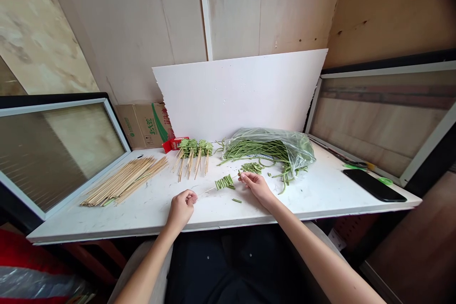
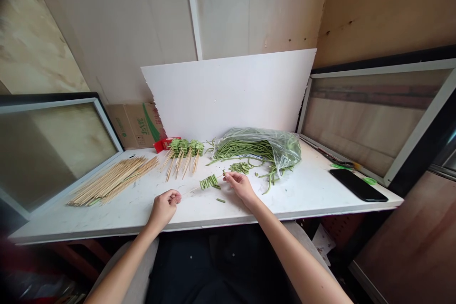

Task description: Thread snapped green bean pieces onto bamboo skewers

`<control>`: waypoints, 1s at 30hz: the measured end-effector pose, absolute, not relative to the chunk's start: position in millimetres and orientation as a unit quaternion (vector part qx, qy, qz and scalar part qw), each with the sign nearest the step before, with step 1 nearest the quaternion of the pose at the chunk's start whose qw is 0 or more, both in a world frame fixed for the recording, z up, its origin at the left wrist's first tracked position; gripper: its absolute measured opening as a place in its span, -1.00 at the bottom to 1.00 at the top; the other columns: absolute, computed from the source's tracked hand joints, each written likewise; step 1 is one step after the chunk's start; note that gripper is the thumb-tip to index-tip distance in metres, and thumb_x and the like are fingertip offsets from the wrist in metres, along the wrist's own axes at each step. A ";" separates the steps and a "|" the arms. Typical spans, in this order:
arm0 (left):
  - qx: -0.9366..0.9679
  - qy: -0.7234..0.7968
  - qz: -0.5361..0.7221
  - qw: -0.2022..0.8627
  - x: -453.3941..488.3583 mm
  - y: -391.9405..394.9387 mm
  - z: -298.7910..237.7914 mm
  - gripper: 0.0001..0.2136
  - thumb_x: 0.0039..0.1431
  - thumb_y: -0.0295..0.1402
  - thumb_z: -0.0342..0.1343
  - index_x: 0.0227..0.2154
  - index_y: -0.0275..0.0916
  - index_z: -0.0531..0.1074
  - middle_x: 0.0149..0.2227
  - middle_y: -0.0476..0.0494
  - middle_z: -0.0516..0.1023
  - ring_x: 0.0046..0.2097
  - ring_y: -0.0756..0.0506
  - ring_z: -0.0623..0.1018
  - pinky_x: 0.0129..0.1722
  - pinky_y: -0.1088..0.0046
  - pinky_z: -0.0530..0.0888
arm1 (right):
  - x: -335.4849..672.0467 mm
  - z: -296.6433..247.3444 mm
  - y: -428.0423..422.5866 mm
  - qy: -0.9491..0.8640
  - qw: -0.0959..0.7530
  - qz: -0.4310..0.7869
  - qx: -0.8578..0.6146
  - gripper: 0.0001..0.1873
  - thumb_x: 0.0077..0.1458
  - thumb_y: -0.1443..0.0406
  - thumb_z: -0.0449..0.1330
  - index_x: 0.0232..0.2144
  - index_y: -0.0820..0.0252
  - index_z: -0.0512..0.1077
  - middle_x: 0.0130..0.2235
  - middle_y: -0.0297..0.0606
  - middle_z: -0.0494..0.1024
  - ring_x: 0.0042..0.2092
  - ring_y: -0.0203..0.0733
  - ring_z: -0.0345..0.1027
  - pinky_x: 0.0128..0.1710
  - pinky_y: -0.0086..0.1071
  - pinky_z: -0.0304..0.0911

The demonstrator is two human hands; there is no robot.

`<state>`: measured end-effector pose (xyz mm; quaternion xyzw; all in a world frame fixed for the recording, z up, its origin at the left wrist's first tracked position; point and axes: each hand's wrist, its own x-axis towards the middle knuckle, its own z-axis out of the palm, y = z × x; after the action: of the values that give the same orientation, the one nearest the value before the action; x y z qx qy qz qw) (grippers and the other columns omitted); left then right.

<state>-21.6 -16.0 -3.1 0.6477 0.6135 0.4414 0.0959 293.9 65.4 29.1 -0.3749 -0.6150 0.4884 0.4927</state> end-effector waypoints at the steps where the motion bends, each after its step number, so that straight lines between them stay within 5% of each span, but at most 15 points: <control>1: 0.649 0.613 0.441 0.094 -21.5 -16.2 -2.8 -0.86 0.14 -0.46 0.04 -0.41 -0.20 0.50 -0.43 -0.07 0.61 -0.36 -0.09 0.61 -0.31 0.47 0.48 | 293.9 29.7 65.0 -0.615 0.493 0.488 -0.375 -0.46 0.10 -0.15 0.27 -0.21 0.18 0.60 -0.20 -0.14 0.64 -0.17 -0.08 0.45 -0.24 -0.33 0.25; 14: 0.654 0.615 0.433 0.082 -22.0 -16.7 -3.4 -0.84 0.12 -0.50 0.02 -0.42 -0.19 0.50 -0.41 -0.07 0.62 -0.35 -0.09 0.61 -0.30 0.48 0.47 | 295.0 28.4 65.5 -0.623 0.488 0.478 -0.380 -0.49 0.11 -0.13 0.28 -0.24 0.18 0.64 -0.21 -0.15 0.67 -0.19 -0.06 0.46 -0.20 -0.30 0.26; 24: 0.664 0.617 0.418 0.061 -22.4 -17.4 -3.5 -0.85 0.12 -0.49 0.03 -0.42 -0.19 0.50 -0.41 -0.07 0.61 -0.36 -0.08 0.57 -0.30 0.46 0.42 | 295.5 28.9 64.7 -0.638 0.492 0.454 -0.380 -0.56 0.11 -0.09 0.31 -0.33 0.16 0.65 -0.20 -0.14 0.68 -0.03 0.07 0.48 0.11 -0.16 0.22; 30: 0.661 0.614 0.425 0.080 -21.6 -18.1 -2.7 -0.84 0.13 -0.49 0.02 -0.42 -0.19 0.49 -0.41 -0.07 0.61 -0.35 -0.08 0.59 -0.30 0.48 0.44 | 294.2 29.0 64.5 -0.629 0.486 0.482 -0.369 -0.52 0.12 -0.12 0.29 -0.27 0.18 0.63 -0.22 -0.15 0.67 -0.16 -0.03 0.47 -0.07 -0.25 0.27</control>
<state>-21.6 -18.1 -2.7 0.6607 0.6136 0.4249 0.0797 294.2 64.5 29.0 -0.3687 -0.6291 0.4819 0.4859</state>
